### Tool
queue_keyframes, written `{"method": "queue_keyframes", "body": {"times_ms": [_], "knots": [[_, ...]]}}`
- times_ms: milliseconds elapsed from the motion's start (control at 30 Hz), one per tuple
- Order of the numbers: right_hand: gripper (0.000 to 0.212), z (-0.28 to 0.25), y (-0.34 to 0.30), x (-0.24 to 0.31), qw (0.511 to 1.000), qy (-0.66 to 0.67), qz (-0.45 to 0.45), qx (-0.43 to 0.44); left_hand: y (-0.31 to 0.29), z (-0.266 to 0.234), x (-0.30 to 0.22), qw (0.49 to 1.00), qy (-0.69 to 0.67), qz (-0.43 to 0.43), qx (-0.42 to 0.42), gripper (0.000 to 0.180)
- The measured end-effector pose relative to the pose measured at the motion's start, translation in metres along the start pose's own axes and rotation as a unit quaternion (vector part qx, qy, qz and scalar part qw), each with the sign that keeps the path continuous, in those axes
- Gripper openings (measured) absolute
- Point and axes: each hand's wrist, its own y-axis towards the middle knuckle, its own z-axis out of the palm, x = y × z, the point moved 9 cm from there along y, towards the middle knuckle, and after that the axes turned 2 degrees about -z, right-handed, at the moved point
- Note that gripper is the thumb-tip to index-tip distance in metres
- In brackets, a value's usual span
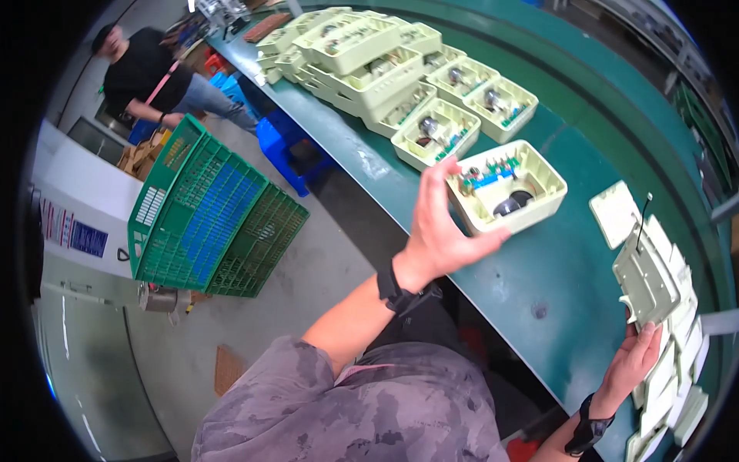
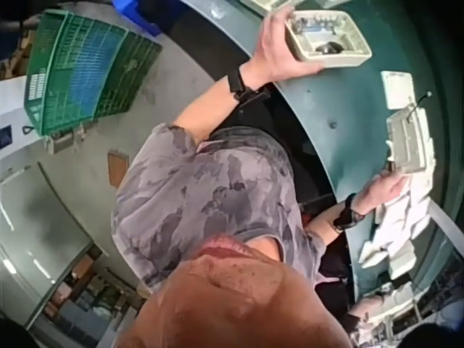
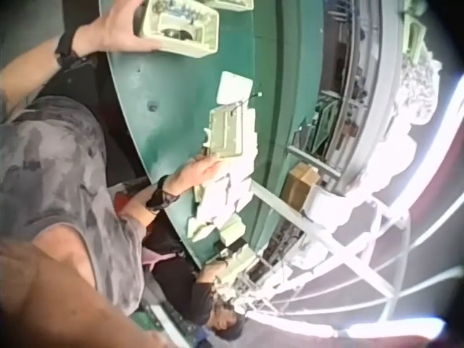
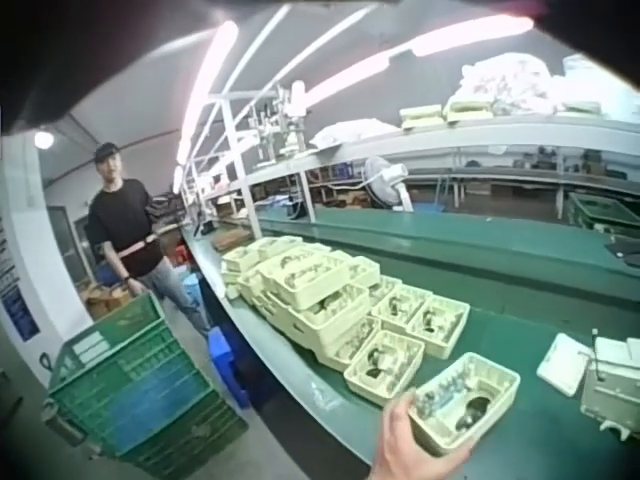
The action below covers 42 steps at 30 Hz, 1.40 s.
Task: The person assembles electronic devices by picking up a base and a cover, tucking a wire inside, and pressing the cover onto the base. This process is repeated for several units, which are then placed on the assembly line.
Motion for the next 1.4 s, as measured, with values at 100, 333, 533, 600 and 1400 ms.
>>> {"method": "queue_keyframes", "body": {"times_ms": [100, 333, 533, 600, 1400], "knots": [[0.04, -0.018, -0.001, -0.008, 1.0, 0.001, -0.004, -0.006, -0.028, 0.052, -0.01, 0.996, -0.002, 0.055, 0.063, 0.104], [0.039, -0.038, -0.033, -0.032, 0.99, 0.094, 0.014, -0.108, -0.079, 0.116, -0.025, 0.974, 0.047, -0.002, 0.221, 0.116], [0.043, 0.013, -0.026, -0.048, 0.971, 0.224, 0.051, -0.064, -0.078, 0.122, -0.028, 0.933, 0.01, -0.041, 0.358, 0.101], [0.043, 0.009, -0.032, -0.041, 0.971, 0.218, 0.059, -0.081, -0.083, 0.129, -0.033, 0.921, -0.015, -0.052, 0.385, 0.1], [0.047, -0.008, -0.034, -0.041, 0.961, 0.252, 0.079, -0.08, -0.054, 0.21, -0.007, 0.702, -0.262, -0.192, 0.634, 0.086]]}}
